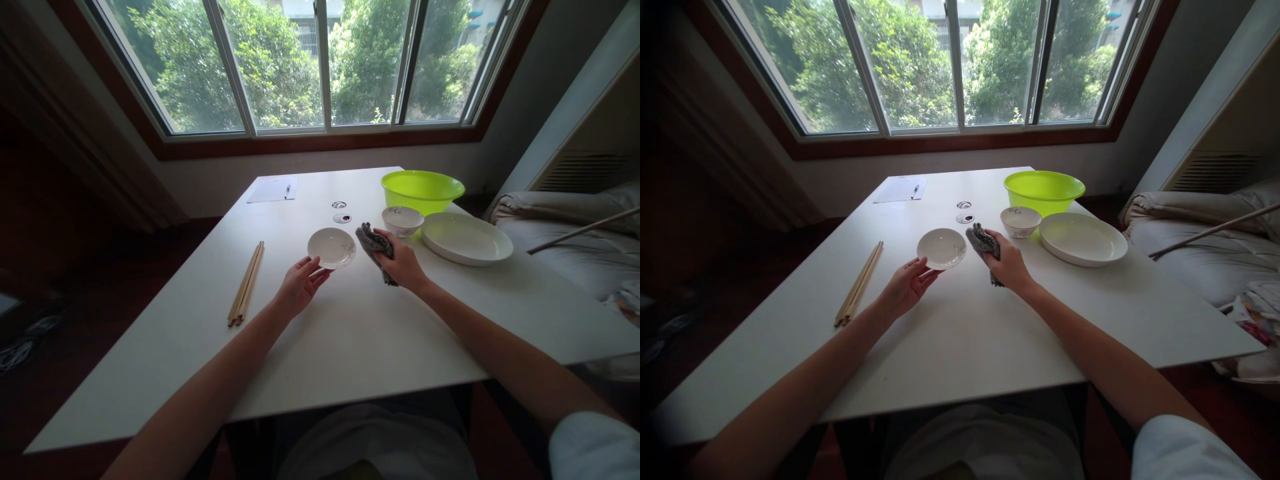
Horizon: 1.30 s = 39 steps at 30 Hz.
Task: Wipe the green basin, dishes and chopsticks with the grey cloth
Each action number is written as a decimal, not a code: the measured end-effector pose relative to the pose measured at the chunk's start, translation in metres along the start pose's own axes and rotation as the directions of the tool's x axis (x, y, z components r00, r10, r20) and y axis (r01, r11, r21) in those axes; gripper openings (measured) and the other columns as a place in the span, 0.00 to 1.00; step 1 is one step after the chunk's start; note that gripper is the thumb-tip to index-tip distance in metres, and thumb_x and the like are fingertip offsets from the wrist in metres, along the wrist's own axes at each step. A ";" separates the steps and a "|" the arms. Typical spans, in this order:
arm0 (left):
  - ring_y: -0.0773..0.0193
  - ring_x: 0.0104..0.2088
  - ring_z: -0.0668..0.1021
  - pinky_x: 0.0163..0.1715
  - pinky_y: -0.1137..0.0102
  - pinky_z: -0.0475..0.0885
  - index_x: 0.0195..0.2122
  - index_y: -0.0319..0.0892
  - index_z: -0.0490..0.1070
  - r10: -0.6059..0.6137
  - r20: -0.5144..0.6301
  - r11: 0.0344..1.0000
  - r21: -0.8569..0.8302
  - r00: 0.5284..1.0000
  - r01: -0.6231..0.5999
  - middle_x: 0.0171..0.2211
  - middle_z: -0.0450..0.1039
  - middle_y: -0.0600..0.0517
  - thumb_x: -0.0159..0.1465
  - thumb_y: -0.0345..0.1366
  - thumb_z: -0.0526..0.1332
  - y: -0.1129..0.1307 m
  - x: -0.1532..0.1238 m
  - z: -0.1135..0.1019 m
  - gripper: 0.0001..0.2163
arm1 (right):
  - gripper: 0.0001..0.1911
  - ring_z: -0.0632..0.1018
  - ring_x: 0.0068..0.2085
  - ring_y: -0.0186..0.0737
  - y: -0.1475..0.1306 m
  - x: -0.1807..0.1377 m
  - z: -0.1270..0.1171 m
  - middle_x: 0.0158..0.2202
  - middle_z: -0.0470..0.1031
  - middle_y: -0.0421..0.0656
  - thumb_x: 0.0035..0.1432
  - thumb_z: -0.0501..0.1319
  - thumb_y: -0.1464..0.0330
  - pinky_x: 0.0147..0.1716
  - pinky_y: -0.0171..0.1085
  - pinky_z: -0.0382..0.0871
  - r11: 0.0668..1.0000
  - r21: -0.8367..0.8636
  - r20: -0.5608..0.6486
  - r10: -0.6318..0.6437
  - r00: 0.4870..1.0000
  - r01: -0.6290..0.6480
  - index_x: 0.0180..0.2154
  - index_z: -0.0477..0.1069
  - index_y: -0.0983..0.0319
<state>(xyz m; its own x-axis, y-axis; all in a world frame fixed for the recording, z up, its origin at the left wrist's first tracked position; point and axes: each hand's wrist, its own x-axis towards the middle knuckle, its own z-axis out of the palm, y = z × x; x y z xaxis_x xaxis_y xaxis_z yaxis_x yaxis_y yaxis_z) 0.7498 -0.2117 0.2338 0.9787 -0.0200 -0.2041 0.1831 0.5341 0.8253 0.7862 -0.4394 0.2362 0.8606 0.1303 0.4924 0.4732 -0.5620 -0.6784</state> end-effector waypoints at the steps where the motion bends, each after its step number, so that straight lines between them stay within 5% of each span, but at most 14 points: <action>1: 0.67 0.31 0.80 0.32 0.76 0.76 0.34 0.36 0.70 0.002 0.002 1.000 0.007 1.000 -0.002 0.31 0.76 0.49 0.56 0.31 0.66 0.000 0.000 0.000 0.07 | 0.26 0.76 0.48 0.47 -0.003 -0.001 0.000 0.49 0.75 0.45 0.52 0.59 0.71 0.50 0.45 0.68 0.999 0.036 0.006 0.008 1.000 -0.008 0.55 0.67 0.60; 11: 0.67 0.29 0.80 0.29 0.76 0.75 0.40 0.36 0.70 0.030 0.092 0.993 0.109 0.995 -0.040 0.32 0.77 0.49 0.54 0.33 0.68 0.002 -0.002 0.000 0.14 | 0.28 0.74 0.50 0.45 0.000 -0.005 0.003 0.53 0.73 0.42 0.51 0.61 0.67 0.52 0.44 0.66 0.980 0.199 0.154 -0.038 0.987 0.007 0.56 0.66 0.57; 22: 0.69 0.32 0.80 0.35 0.76 0.75 0.46 0.41 0.65 0.133 0.018 0.991 0.025 0.991 -0.133 0.35 0.76 0.52 0.52 0.33 0.70 0.001 0.004 -0.003 0.22 | 0.25 0.72 0.54 0.44 -0.008 -0.011 0.007 0.53 0.72 0.41 0.53 0.60 0.70 0.55 0.44 0.64 0.971 0.207 0.228 -0.167 0.959 0.120 0.54 0.68 0.54; 27: 0.67 0.32 0.80 0.32 0.76 0.75 0.55 0.50 0.59 0.147 0.027 0.987 0.063 0.989 -0.148 0.37 0.76 0.54 0.51 0.34 0.70 0.003 0.004 -0.003 0.31 | 0.25 0.72 0.54 0.44 -0.012 -0.012 0.006 0.54 0.72 0.42 0.54 0.59 0.70 0.55 0.43 0.64 0.970 0.193 0.210 -0.188 0.959 0.148 0.55 0.67 0.54; 39: 0.67 0.29 0.80 0.34 0.73 0.77 0.56 0.45 0.63 0.030 0.159 0.991 0.127 0.987 -0.051 0.33 0.78 0.52 0.51 0.29 0.69 -0.003 0.001 -0.006 0.31 | 0.24 0.71 0.55 0.42 0.006 -0.006 0.008 0.55 0.69 0.47 0.58 0.56 0.70 0.56 0.41 0.62 0.969 0.093 0.132 -0.239 0.962 0.228 0.57 0.64 0.57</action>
<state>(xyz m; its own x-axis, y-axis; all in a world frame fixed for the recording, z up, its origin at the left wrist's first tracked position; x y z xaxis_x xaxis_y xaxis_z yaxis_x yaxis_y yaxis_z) 0.7498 -0.2077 0.2280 0.9861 -0.1377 -0.0931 0.1435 0.4229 0.8947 0.7851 -0.4370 0.2251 0.7395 0.3673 0.5642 0.6726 -0.4387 -0.5960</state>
